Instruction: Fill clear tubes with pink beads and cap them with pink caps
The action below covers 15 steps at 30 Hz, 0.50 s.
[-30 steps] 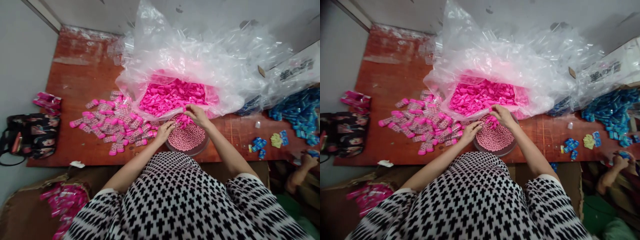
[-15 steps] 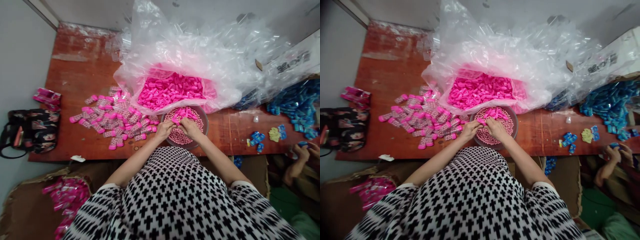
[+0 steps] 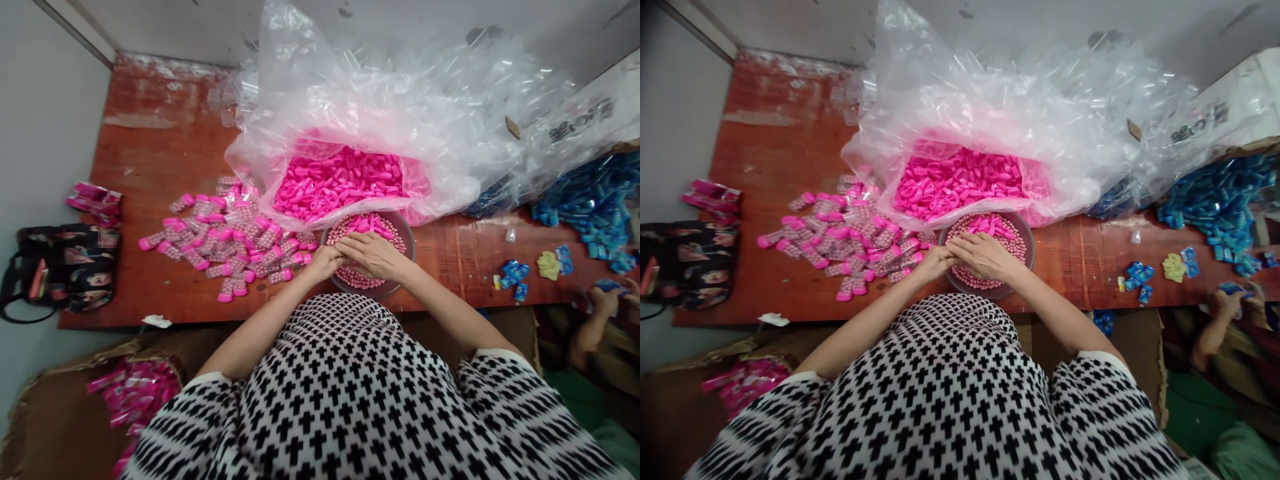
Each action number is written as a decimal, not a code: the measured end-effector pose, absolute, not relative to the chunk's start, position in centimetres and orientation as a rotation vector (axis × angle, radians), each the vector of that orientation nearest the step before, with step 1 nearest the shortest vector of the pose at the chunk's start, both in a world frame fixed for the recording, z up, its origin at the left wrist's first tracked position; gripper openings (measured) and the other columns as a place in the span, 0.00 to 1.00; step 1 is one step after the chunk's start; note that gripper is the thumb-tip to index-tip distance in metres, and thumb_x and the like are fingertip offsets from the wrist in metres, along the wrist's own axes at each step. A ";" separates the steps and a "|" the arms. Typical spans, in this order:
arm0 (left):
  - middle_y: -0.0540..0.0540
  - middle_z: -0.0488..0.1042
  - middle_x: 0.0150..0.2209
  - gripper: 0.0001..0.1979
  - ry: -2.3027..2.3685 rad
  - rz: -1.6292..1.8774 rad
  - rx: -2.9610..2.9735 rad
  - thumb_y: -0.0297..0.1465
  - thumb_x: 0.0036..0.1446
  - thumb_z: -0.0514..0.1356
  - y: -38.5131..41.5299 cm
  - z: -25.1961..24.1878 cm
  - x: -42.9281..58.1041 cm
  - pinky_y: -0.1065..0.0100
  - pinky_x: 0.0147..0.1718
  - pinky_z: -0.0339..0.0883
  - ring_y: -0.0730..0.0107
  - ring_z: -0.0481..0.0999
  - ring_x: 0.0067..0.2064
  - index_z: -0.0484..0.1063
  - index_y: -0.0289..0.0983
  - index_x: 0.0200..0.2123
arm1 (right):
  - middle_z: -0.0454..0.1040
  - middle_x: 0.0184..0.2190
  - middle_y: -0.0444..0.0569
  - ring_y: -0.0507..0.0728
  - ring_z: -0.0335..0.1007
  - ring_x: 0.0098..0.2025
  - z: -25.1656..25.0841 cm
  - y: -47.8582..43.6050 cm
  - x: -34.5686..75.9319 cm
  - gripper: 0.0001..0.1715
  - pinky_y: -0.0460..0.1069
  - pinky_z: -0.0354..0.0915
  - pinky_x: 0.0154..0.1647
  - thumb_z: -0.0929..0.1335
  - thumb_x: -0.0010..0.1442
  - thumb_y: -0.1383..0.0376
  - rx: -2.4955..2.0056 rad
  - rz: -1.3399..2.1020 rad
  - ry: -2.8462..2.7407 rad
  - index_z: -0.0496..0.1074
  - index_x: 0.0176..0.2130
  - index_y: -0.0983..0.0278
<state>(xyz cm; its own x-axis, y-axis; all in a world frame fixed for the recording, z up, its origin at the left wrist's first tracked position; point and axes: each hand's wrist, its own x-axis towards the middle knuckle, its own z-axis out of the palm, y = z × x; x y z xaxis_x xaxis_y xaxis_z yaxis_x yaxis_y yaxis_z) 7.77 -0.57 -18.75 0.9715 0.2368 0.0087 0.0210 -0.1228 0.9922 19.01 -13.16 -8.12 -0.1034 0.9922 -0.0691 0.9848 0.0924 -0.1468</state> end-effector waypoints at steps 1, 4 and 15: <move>0.51 0.72 0.21 0.11 0.234 0.180 1.568 0.36 0.48 0.60 -0.7 -18.9 7.7 0.70 0.28 0.62 0.70 0.69 0.27 0.75 0.34 0.24 | 0.63 0.57 0.58 0.64 0.56 0.59 -8.3 -13.2 19.0 0.28 0.60 0.56 0.58 0.63 0.62 0.59 -2.129 0.215 -2.254 0.60 0.58 0.66; 0.50 0.74 0.26 0.16 0.358 0.205 1.169 0.39 0.44 0.64 -1.1 -19.1 7.7 0.70 0.30 0.64 0.71 0.70 0.28 0.75 0.33 0.33 | 0.67 0.51 0.65 0.66 0.62 0.52 -9.7 -13.6 18.9 0.31 0.61 0.62 0.52 0.64 0.60 0.55 -2.312 0.124 -2.055 0.61 0.56 0.73; 0.52 0.68 0.24 0.11 0.521 0.277 0.872 0.31 0.41 0.66 -2.8 -18.5 8.8 0.74 0.27 0.58 0.77 0.64 0.26 0.71 0.33 0.29 | 0.68 0.45 0.65 0.67 0.64 0.46 -13.5 -13.3 17.6 0.37 0.59 0.64 0.45 0.66 0.56 0.51 -2.532 -0.026 -1.730 0.61 0.55 0.74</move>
<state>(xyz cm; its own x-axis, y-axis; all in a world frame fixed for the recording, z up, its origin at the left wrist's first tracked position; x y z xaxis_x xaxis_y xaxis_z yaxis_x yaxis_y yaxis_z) 8.78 -2.81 -18.55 0.8413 0.4357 -0.3201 -0.0217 0.6187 0.7853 17.59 -13.32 -13.46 0.3641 0.9296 0.0563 0.9309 -0.3614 -0.0525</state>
